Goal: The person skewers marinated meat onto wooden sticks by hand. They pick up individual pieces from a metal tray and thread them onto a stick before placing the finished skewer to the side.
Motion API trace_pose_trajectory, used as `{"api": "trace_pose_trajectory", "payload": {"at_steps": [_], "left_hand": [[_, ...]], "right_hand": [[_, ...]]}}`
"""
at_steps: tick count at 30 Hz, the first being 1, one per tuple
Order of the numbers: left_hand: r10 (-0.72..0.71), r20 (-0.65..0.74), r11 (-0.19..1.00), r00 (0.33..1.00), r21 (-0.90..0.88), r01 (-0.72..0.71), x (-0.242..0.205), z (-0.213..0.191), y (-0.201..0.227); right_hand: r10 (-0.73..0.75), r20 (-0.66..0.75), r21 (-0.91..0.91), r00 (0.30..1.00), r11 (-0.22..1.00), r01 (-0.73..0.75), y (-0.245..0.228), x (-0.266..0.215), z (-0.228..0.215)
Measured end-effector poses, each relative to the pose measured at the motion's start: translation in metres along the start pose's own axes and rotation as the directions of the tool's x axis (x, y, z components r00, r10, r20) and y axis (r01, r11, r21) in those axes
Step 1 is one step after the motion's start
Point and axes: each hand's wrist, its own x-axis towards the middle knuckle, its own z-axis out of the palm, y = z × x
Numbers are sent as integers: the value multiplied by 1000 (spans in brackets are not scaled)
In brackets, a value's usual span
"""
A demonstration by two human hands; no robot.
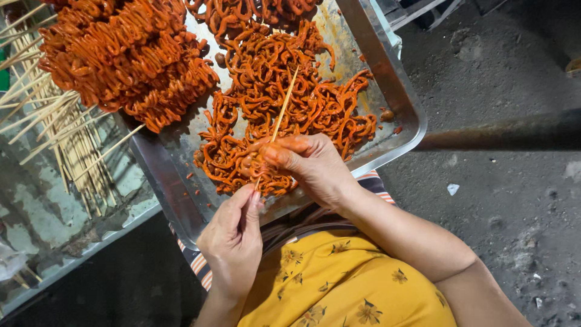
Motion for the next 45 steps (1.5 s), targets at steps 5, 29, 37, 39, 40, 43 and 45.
{"api": "trace_pose_trajectory", "payload": {"at_steps": [5,29,37,39,40,43,45], "left_hand": [[-72,14,995,997,-70,73,-4,-3,-5],[-294,-140,917,945,-319,238,-17,-26,-52],[-211,-142,943,967,-292,163,-16,-23,-55],[-157,-141,965,977,-232,121,-15,-25,-54],[-158,-140,964,977,-235,123,-14,-25,-53],[-169,-143,963,975,-233,133,-12,-24,-53],[-188,-144,963,971,-220,154,-13,-25,-52]], "right_hand": [[-73,139,10,988,997,72,-8,-5,7],[-478,-69,-709,875,641,294,-103,-36,-32],[-609,-33,-947,792,273,170,-104,-60,-72],[-610,59,-988,790,77,133,-101,-61,-68],[-601,111,-988,791,18,152,-99,-62,-65],[-560,205,-977,803,-67,204,-93,-56,-53],[-508,284,-959,813,-155,238,-95,-52,-49]]}}
